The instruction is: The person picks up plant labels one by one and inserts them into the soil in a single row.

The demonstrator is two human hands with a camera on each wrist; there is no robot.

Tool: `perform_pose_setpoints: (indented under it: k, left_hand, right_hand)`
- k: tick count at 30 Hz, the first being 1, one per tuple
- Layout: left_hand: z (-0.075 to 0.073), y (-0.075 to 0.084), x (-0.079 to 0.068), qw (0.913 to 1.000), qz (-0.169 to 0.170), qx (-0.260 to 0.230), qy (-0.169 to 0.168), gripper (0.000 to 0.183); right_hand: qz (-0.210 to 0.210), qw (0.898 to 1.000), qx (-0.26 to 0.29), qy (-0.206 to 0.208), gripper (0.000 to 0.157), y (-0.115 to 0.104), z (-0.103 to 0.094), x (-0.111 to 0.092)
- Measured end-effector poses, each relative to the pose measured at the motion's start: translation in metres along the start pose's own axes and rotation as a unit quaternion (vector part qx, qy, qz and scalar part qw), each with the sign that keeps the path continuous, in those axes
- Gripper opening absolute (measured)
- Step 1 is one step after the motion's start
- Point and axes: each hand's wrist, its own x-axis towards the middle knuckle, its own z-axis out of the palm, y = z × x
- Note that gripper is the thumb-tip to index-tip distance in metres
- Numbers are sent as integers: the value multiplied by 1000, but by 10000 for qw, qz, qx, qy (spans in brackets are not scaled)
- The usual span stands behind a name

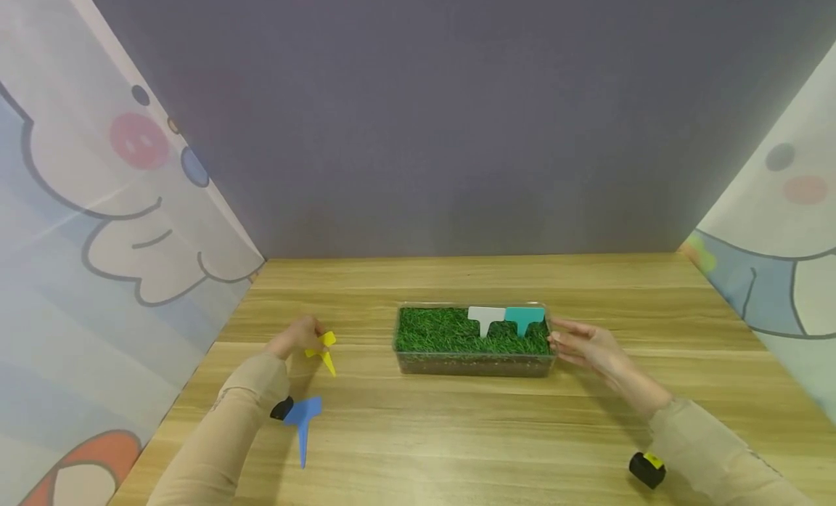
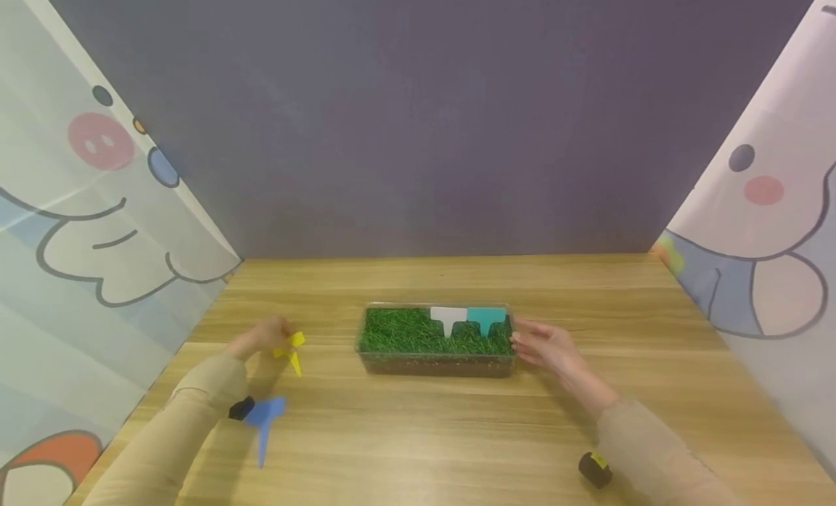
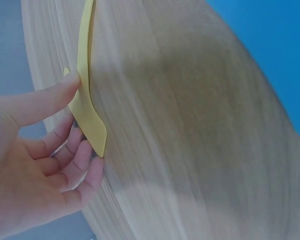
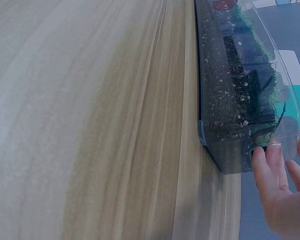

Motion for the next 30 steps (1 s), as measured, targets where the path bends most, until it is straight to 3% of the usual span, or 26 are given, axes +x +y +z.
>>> perform_pose_setpoints:
  k: [12,20,26,30]
  left_hand:
    - [-1,3,0,10000,-63,57,5,18]
    - [-4,-10,0,9987,137,-494,-62,21]
    - [-10,-9,-1,9949,-20,-986,-190,31]
    - [-9,-10,1,9902,123,-1356,-296,26]
  right_hand:
    - [-69,9998,-139,-78,61,0,-2,0]
    - [-48,9998,-179,-61,62,-1,-1,0]
    - [-40,10000,-68,-42,63,0,0,0]
    - [-45,10000,-46,-59,63,0,-1,1]
